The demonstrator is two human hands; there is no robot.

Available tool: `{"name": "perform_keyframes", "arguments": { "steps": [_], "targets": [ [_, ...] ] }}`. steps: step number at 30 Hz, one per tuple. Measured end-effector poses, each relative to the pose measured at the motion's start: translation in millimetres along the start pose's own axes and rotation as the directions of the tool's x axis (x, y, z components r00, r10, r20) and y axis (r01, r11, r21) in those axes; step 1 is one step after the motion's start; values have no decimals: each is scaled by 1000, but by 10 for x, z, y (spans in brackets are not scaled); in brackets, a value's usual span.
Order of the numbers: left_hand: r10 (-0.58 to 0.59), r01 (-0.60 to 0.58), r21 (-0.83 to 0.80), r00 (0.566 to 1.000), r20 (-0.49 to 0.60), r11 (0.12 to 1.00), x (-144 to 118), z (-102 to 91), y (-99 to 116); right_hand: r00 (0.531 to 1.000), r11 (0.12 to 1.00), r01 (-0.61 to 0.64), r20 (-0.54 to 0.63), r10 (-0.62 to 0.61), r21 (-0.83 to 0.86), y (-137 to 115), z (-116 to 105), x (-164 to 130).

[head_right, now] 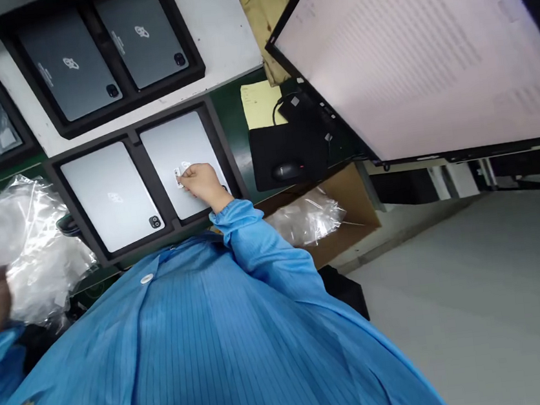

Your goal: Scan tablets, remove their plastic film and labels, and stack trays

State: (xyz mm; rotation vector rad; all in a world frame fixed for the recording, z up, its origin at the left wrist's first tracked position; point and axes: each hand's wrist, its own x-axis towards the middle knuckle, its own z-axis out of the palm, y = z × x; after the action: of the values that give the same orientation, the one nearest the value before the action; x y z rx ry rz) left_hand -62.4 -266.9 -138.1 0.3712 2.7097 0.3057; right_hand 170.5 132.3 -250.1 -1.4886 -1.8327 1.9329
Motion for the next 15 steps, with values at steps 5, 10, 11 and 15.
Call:
{"name": "perform_keyframes", "arguments": {
  "steps": [5, 10, 11, 15],
  "targets": [
    [-259, 83, 388, 866, 428, 918, 326, 250, 327, 999, 999, 18, 41, -19, 27, -23, -121, -119],
    [169, -195, 258, 978, 120, 946, 323, 207, 1314, 997, 998, 67, -47, -67, 7, -57, -678, -359],
    [376, -393, 98, 913, 158, 914, 252, 359, 1624, 995, 998, 68, -75, -69, -6, -59, -814, -397],
    [841, -853, -263, 307, 446, 451, -106, 1393, 2875, 992, 991, 72, -98, -83, -114, -106, -1246, -537]
  ]
}}
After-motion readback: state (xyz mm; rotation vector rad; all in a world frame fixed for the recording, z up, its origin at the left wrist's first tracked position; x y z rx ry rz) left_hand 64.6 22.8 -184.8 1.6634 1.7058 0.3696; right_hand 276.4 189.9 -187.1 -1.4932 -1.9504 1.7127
